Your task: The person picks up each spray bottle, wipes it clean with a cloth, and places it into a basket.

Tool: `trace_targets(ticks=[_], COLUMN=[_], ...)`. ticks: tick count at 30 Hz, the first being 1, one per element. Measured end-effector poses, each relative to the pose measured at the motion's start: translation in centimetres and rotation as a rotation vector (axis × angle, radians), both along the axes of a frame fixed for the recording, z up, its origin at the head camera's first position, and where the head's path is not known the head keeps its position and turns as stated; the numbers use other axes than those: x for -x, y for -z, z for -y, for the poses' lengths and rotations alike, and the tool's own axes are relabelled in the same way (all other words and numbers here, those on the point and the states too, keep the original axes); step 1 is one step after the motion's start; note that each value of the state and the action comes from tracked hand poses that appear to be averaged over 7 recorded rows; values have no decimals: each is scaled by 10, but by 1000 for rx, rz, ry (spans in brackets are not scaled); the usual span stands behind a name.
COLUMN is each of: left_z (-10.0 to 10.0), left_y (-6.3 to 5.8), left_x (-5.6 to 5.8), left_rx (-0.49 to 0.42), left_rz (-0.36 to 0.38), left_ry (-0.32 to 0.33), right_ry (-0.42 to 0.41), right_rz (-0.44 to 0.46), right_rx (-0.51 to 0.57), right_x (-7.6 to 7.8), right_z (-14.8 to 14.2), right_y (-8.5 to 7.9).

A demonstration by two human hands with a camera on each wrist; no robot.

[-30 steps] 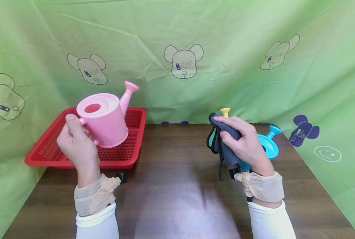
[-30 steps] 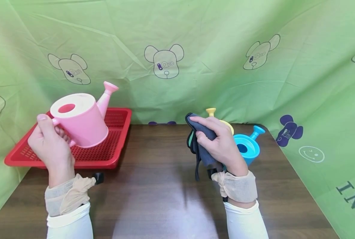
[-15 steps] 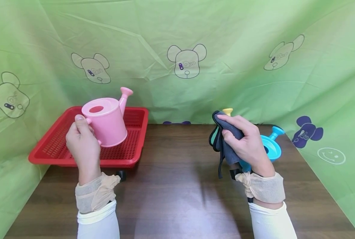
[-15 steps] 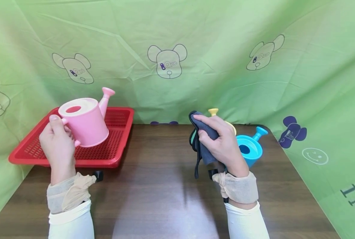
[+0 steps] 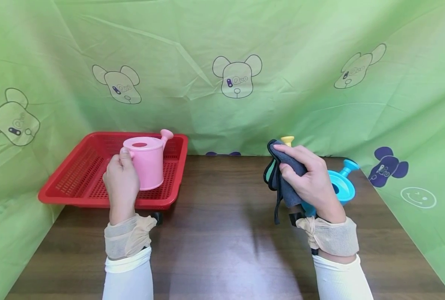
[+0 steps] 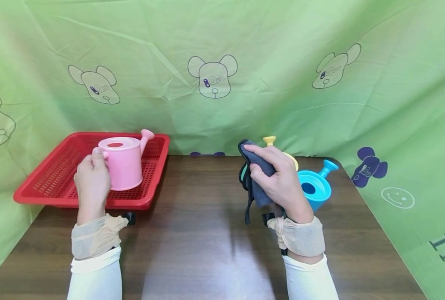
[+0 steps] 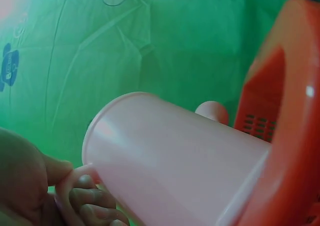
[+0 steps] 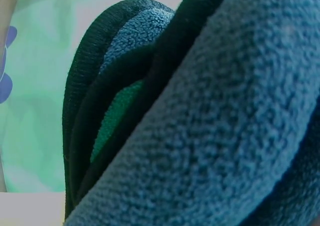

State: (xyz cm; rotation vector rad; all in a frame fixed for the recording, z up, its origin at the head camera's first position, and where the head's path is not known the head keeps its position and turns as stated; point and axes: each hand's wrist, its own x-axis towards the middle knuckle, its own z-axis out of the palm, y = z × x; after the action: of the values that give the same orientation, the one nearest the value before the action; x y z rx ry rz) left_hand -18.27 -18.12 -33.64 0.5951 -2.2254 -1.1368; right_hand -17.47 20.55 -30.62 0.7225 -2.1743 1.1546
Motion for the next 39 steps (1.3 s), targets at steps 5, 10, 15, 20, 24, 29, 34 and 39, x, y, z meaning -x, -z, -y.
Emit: trace_targets(ticks=[5, 10, 15, 20, 24, 29, 34, 39], left_z=[0, 1, 2, 3, 4, 0, -5, -8], left_y=[3, 4, 7, 10, 8, 7, 8, 10], left_x=[0, 0, 2, 4, 2, -6, -13, -19], left_rx=[56, 100, 155, 246, 269, 192, 67, 73], left_rz=[68, 168, 277, 360, 389, 453, 468, 508], left_ry=[51, 121, 190, 256, 285, 320, 355, 398], right_ry=[-3, -3, -19, -27, -19, -5, 7, 3], right_rz=[7, 5, -18, -53, -72, -93, -116, -130], right_rx=[-10, -14, -5, 4, 29, 66, 80, 84], right_x=[15, 8, -4, -7, -6, -8, -11, -14], right_z=[-11, -5, 5, 9, 9, 9, 8, 6], right_y=[17, 9, -4, -7, -6, -3, -1, 2])
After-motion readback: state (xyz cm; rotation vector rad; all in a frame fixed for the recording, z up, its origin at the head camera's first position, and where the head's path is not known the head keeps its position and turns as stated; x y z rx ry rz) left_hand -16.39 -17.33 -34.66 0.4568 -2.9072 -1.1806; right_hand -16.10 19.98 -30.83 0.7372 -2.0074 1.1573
